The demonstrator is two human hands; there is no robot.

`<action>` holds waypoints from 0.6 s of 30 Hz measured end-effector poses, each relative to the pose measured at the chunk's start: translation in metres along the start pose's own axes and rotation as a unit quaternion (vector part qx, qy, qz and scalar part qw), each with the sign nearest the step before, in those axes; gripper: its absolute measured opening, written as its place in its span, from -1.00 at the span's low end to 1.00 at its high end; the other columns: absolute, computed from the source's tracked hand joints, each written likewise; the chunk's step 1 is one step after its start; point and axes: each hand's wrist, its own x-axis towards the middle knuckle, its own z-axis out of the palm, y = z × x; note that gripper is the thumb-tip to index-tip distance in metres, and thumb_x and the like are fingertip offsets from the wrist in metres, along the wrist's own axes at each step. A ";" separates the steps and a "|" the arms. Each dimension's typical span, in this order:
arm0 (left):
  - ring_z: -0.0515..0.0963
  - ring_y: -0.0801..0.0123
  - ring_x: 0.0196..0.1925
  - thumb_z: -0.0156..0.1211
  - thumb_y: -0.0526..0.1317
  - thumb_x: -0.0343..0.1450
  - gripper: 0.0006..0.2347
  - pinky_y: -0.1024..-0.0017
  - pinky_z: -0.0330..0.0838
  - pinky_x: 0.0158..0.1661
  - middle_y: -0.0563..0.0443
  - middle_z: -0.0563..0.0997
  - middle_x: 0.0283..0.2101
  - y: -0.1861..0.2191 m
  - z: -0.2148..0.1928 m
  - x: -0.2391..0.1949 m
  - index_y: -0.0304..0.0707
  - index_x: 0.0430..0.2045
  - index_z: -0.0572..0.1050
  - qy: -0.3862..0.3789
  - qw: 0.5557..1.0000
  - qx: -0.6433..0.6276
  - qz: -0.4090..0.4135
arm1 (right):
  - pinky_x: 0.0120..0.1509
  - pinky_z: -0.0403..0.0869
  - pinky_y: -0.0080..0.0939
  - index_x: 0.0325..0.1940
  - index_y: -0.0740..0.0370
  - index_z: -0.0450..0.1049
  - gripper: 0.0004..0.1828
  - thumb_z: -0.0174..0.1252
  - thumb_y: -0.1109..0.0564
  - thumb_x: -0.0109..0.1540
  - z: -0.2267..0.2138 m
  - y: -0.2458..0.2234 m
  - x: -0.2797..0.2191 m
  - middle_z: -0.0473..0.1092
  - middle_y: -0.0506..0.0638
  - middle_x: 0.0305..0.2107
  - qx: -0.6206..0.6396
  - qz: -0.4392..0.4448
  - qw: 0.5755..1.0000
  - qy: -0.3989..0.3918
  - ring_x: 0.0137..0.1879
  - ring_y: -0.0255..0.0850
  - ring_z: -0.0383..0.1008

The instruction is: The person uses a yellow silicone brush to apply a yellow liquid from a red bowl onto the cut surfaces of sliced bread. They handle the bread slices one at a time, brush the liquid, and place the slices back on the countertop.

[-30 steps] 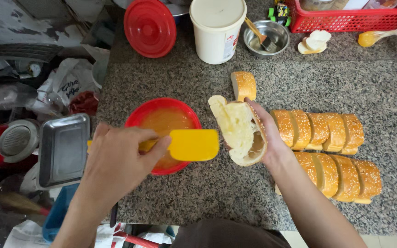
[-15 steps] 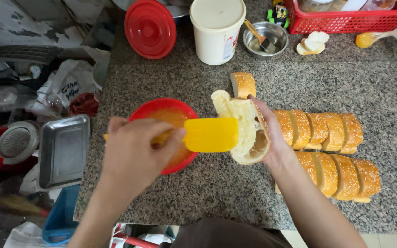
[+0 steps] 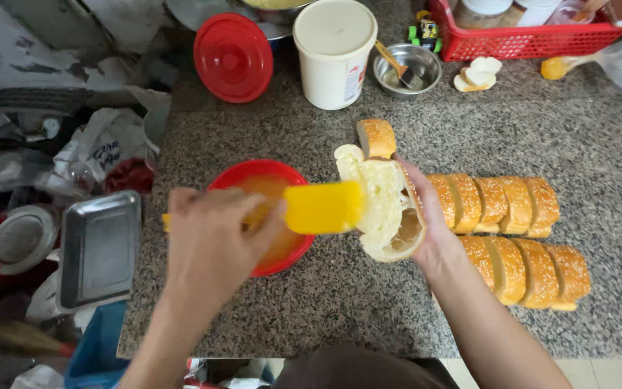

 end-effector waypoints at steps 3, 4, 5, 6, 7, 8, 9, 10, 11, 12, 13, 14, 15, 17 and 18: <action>0.71 0.12 -0.35 0.48 0.01 0.49 -0.75 0.01 0.29 -0.02 -0.02 0.78 -0.38 -0.007 -0.001 0.002 -0.17 -0.42 0.77 0.044 0.998 0.035 -0.004 | -0.03 0.73 0.22 0.29 0.12 0.65 -0.36 0.15 -0.40 0.44 -0.008 0.000 -0.005 0.72 0.13 -0.05 0.042 0.002 0.997 -0.063 -0.06 0.07 0.76; 0.72 0.15 -0.34 0.47 0.01 0.50 -0.75 0.02 0.31 0.01 -0.01 0.79 -0.35 -0.008 0.002 0.000 -0.17 -0.39 0.77 0.046 0.999 -0.003 0.018 | 0.07 0.73 0.19 0.33 0.13 0.63 -0.38 0.13 -0.37 0.47 -0.010 0.001 -0.005 0.71 0.13 0.01 0.052 -0.012 0.998 -0.038 0.01 0.06 0.75; 0.73 0.18 -0.33 0.46 0.00 0.50 -0.76 0.03 0.32 0.05 0.00 0.80 -0.32 -0.010 0.006 -0.002 -0.18 -0.36 0.77 0.044 0.998 -0.040 0.037 | 0.17 0.73 0.17 0.37 0.14 0.60 -0.40 0.11 -0.34 0.51 -0.012 0.003 -0.006 0.70 0.12 0.06 0.064 -0.023 0.998 -0.011 0.08 0.04 0.74; 0.75 0.22 -0.32 0.45 0.00 0.51 -0.76 0.04 0.33 0.08 0.01 0.81 -0.30 -0.010 0.012 -0.004 -0.18 -0.33 0.76 0.042 0.994 -0.078 0.055 | 0.28 0.73 0.15 0.40 0.15 0.57 -0.42 0.08 -0.31 0.55 -0.015 0.006 -0.008 0.68 0.11 0.11 0.075 -0.034 0.996 0.016 0.15 0.03 0.74; 0.75 0.19 -0.32 0.45 0.00 0.50 -0.76 0.04 0.34 0.07 0.00 0.81 -0.31 -0.010 0.019 -0.006 -0.17 -0.34 0.77 0.019 0.996 -0.081 0.038 | 0.25 0.73 0.16 0.40 0.14 0.58 -0.40 0.07 -0.33 0.53 -0.016 0.008 -0.009 0.68 0.11 0.11 0.077 -0.030 0.996 0.026 0.14 0.03 0.74; 0.75 0.16 -0.32 0.45 0.01 0.49 -0.76 0.05 0.34 0.06 -0.02 0.82 -0.33 -0.011 0.026 -0.007 -0.17 -0.35 0.78 -0.004 0.996 -0.083 0.021 | 0.23 0.73 0.16 0.40 0.13 0.58 -0.38 0.05 -0.34 0.52 -0.019 0.009 -0.012 0.69 0.11 0.11 0.079 -0.025 0.996 0.035 0.13 0.03 0.74; 0.75 0.13 -0.33 0.46 0.02 0.48 -0.75 0.05 0.35 0.05 -0.03 0.82 -0.34 -0.012 0.034 -0.009 -0.16 -0.36 0.79 -0.027 0.996 -0.085 0.002 | 0.20 0.73 0.17 0.40 0.12 0.59 -0.37 0.04 -0.36 0.51 -0.022 0.011 -0.015 0.69 0.11 0.11 0.081 -0.019 0.996 0.045 0.12 0.03 0.74; 0.75 0.11 -0.32 0.45 0.01 0.49 -0.75 0.05 0.34 0.05 -0.04 0.82 -0.33 -0.017 0.039 -0.010 -0.16 -0.34 0.80 -0.018 0.997 -0.074 -0.012 | 0.13 0.71 0.18 0.37 0.10 0.61 -0.37 0.05 -0.37 0.48 -0.025 0.012 -0.015 0.69 0.11 0.07 0.088 -0.017 0.996 0.017 0.08 0.05 0.75; 0.75 0.09 -0.32 0.44 0.01 0.49 -0.75 0.04 0.33 0.04 -0.06 0.82 -0.31 -0.025 0.042 -0.011 -0.17 -0.31 0.80 -0.009 0.998 -0.063 -0.028 | 0.05 0.70 0.20 0.34 0.08 0.62 -0.37 0.07 -0.38 0.45 -0.029 0.014 -0.014 0.70 0.12 0.04 0.094 -0.013 0.995 -0.011 0.04 0.06 0.75; 0.75 0.07 -0.32 0.44 0.01 0.50 -0.75 0.03 0.33 0.03 -0.08 0.83 -0.30 -0.032 0.045 -0.012 -0.17 -0.29 0.81 0.000 0.998 -0.052 -0.043 | -0.03 0.69 0.21 0.31 0.06 0.64 -0.37 0.08 -0.39 0.42 -0.035 0.015 -0.013 0.71 0.12 0.01 0.100 -0.010 0.994 -0.039 0.00 0.08 0.75; 0.75 0.06 -0.32 0.44 0.02 0.51 -0.74 0.02 0.34 0.05 -0.08 0.83 -0.31 -0.037 0.047 -0.016 -0.18 -0.29 0.81 -0.002 0.997 -0.053 -0.059 | 0.06 0.68 0.21 0.32 0.06 0.63 -0.35 0.05 -0.40 0.42 -0.042 0.017 -0.009 0.69 0.10 0.04 0.073 -0.007 0.997 0.009 0.04 0.06 0.73; 0.75 0.05 -0.33 0.44 0.03 0.52 -0.73 0.02 0.34 0.08 -0.08 0.82 -0.32 -0.041 0.048 -0.020 -0.19 -0.30 0.81 -0.005 0.996 -0.053 -0.075 | 0.15 0.66 0.20 0.34 0.07 0.63 -0.32 0.02 -0.41 0.43 -0.049 0.019 -0.002 0.68 0.09 0.07 0.046 -0.003 0.997 0.056 0.09 0.04 0.71; 0.75 0.04 -0.33 0.44 0.04 0.53 -0.72 0.02 0.35 0.10 -0.09 0.82 -0.33 -0.043 0.049 -0.025 -0.20 -0.31 0.81 -0.005 0.994 -0.050 -0.093 | 0.23 0.65 0.19 0.36 0.08 0.62 -0.30 -0.01 -0.43 0.43 -0.058 0.021 0.005 0.66 0.07 0.10 0.017 0.003 0.995 0.100 0.14 0.03 0.69; 0.75 0.05 -0.35 0.44 0.04 0.51 -0.72 0.02 0.35 0.05 -0.10 0.82 -0.34 -0.042 0.052 -0.036 -0.19 -0.29 0.82 -0.015 0.991 -0.057 -0.117 | 0.39 0.62 0.09 0.51 0.16 0.49 -0.29 0.07 -0.36 0.48 -0.076 0.033 0.024 0.62 0.06 0.24 -0.051 -0.074 0.991 0.100 0.31 -0.06 0.64; 0.76 0.05 -0.36 0.43 0.04 0.51 -0.72 0.03 0.35 0.02 -0.11 0.82 -0.34 -0.039 0.053 -0.042 -0.18 -0.29 0.83 -0.019 0.990 -0.059 -0.129 | 0.47 0.61 0.04 0.59 0.20 0.43 -0.26 0.10 -0.33 0.50 -0.085 0.040 0.033 0.59 0.05 0.30 -0.084 -0.112 0.986 0.096 0.39 -0.11 0.62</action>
